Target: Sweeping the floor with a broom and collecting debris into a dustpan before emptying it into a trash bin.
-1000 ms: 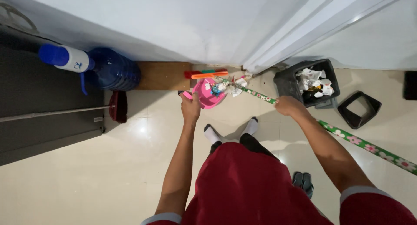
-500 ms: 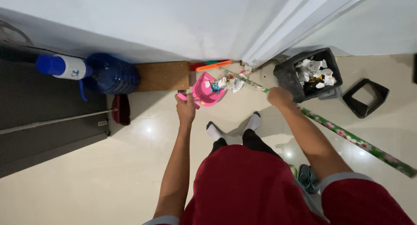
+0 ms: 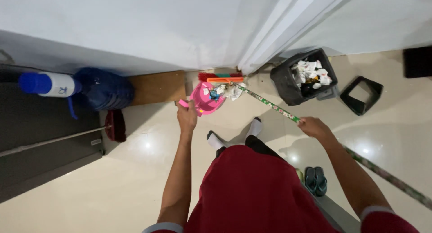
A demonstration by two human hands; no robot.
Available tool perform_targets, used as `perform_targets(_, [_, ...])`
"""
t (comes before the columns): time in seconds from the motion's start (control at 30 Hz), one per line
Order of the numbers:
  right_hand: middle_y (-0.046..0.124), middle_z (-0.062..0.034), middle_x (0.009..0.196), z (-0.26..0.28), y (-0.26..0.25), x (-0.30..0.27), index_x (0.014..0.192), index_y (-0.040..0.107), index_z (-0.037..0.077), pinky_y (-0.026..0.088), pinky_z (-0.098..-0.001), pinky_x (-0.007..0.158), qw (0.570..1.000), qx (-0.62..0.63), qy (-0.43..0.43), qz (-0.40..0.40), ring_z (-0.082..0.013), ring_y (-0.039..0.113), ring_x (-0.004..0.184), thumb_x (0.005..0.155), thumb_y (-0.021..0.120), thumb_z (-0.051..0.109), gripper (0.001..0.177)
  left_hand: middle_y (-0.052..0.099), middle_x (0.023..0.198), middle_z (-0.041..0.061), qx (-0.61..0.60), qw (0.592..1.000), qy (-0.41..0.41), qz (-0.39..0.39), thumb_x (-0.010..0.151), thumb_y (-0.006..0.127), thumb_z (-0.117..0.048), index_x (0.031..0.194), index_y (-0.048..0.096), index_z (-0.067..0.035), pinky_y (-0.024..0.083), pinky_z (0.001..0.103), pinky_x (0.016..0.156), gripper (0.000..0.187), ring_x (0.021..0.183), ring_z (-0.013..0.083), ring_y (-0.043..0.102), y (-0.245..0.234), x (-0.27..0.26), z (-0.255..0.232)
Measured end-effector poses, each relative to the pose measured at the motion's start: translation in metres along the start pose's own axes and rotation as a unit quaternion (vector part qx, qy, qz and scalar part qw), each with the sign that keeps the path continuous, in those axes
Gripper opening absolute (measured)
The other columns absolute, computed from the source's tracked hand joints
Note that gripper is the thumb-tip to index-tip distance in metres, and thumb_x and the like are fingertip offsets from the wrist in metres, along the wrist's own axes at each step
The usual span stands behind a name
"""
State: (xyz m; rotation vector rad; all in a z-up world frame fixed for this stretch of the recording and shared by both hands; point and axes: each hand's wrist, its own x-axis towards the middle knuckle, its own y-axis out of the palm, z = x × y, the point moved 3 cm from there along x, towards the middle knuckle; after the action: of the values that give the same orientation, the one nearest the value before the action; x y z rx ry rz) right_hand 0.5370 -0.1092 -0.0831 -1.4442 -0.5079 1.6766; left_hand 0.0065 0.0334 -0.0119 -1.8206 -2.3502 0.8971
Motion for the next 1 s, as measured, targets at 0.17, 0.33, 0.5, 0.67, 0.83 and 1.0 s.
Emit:
perform_targets(0.17, [0.065,-0.0135,0.083,0.018,-0.009,-0.120,0.116,0.058,0.008,0.055,-0.0402,0.055,0.925,0.195,0.273,0.180,-0.0248,0.059,0.065,0.103,0.057,0.035,0.029,0.073,0.092,0.022,-0.003,1.000,0.019,-0.003,0.095,0.061,-0.035,0.109,0.053,-0.003,0.053,0.046,0.086,0.036,0.090,0.0385,0.072,-0.001,0.007,0.000])
perform_targets(0.33, [0.069,-0.0155,0.068,0.024,0.018,-0.174,0.111,0.059,0.000,0.052,-0.0383,0.044,0.899,0.290,0.243,0.223,-0.0230,0.062,0.048,0.097,0.063,0.023,0.027,0.073,0.093,0.023,0.020,1.000,-0.008,0.008,0.095,0.059,-0.035,0.109,0.052,-0.003,0.052,0.047,0.086,0.036,0.090,0.0395,0.071,0.001,0.009,-0.009])
perform_targets(0.5, [0.066,-0.0119,0.065,0.019,0.025,-0.172,0.110,0.061,0.004,0.050,-0.0372,0.043,0.918,0.221,0.280,0.174,-0.0198,0.058,0.045,0.094,0.062,0.022,0.024,0.074,0.092,0.021,0.017,1.000,-0.003,0.011,0.094,0.058,-0.036,0.106,0.055,-0.004,0.053,0.047,0.086,0.034,0.091,0.0391,0.071,0.005,0.006,-0.012])
perform_targets(0.67, [0.058,-0.0131,0.059,0.017,0.021,-0.140,0.089,0.062,-0.005,0.044,-0.0408,0.042,0.904,0.297,0.283,0.119,-0.0257,0.053,0.045,0.094,0.064,0.022,0.028,0.073,0.092,0.021,0.040,0.999,-0.024,0.010,0.094,0.059,-0.036,0.108,0.055,-0.004,0.051,0.047,0.086,0.034,0.091,0.0388,0.071,0.006,0.004,-0.015])
perform_targets(0.83, [0.056,-0.0103,0.060,0.004,0.042,-0.128,0.085,0.062,-0.005,0.041,-0.0368,0.043,0.849,0.415,0.312,0.092,-0.0208,0.050,0.047,0.093,0.068,0.021,0.028,0.073,0.091,0.021,0.009,1.000,-0.018,0.010,0.094,0.057,-0.032,0.111,0.052,-0.005,0.052,0.045,0.085,0.033,0.089,0.0368,0.071,0.004,-0.002,-0.022])
perform_targets(1.0, [0.059,-0.0076,0.063,-0.018,0.051,-0.129,0.090,0.068,-0.005,0.041,-0.0363,0.044,0.788,0.509,0.342,0.054,-0.0178,0.052,0.049,0.091,0.068,0.017,0.022,0.073,0.090,0.020,0.022,1.000,-0.019,0.011,0.095,0.058,-0.033,0.112,0.052,-0.005,0.053,0.044,0.085,0.033,0.088,0.0344,0.072,0.007,0.003,-0.016])
